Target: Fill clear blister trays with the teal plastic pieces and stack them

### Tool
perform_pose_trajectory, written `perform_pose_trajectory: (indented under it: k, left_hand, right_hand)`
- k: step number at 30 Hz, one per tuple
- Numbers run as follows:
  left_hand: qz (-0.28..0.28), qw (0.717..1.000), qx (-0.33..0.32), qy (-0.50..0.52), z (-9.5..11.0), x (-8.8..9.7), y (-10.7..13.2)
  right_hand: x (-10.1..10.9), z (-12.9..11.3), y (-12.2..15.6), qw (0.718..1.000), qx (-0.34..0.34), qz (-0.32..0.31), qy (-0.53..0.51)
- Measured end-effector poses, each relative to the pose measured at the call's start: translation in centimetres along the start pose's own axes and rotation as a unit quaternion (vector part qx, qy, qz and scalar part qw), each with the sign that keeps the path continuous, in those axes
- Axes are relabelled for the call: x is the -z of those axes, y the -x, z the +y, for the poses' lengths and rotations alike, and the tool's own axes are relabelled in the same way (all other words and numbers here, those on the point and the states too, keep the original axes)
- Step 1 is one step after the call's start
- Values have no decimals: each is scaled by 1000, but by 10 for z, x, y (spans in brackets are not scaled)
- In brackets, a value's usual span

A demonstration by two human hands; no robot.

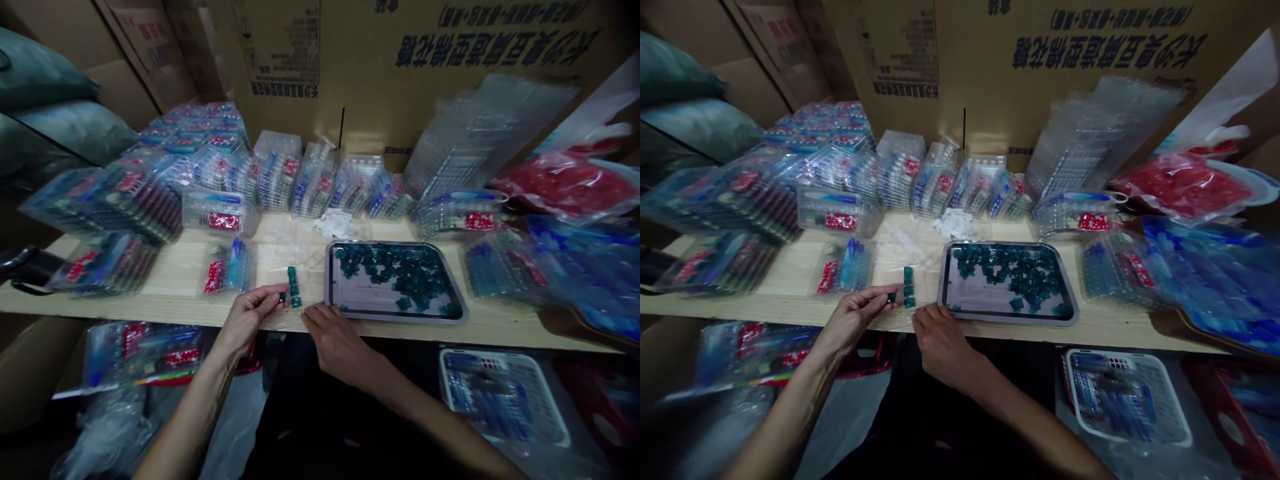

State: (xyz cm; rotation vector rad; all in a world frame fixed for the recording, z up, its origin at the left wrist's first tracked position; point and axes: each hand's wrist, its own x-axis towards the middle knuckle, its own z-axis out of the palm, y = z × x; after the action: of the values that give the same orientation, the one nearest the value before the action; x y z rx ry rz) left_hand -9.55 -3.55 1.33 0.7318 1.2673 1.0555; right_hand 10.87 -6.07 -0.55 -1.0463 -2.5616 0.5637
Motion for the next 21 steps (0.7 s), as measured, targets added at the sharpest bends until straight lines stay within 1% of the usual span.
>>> perform_pose_trajectory:
  k: [1,3,5,7,9,11,14,16,19,21]
  left_hand:
    - [-6,1000,9,14,-2,2,1]
    - [-13,998,24,55,-6,4,1]
    - [-9,995,35,98,-8,5,0]
    - [-2,991,44,129,-10,4,-1]
    - [5,988,41,151,-11,-1,-2]
    - [17,986,27,165,-13,-7,-3]
    - [46,985,-8,167,-14,-16,-3]
    - [59,985,-26,158,-14,-20,-3]
    - [56,990,-32,126,-15,-21,-1]
    - [44,995,-35,88,-16,-17,1]
  right_hand:
    - [-2,-1,-2,1000,-5,7,-16]
    - [-1,-1,-8,996,-27,44,-74]
    - [2,-1,-14,984,-46,88,-147]
    - [5,-3,-19,972,-43,110,-202]
    - [5,-6,-22,970,-33,107,-214]
    - [2,-9,-22,976,-24,101,-192]
    - [-4,-10,-20,981,-14,105,-159]
    - [-6,-7,-21,979,-5,118,-168]
    - [-1,1,-26,961,-9,149,-232]
    - [5,6,-29,945,-39,163,-281]
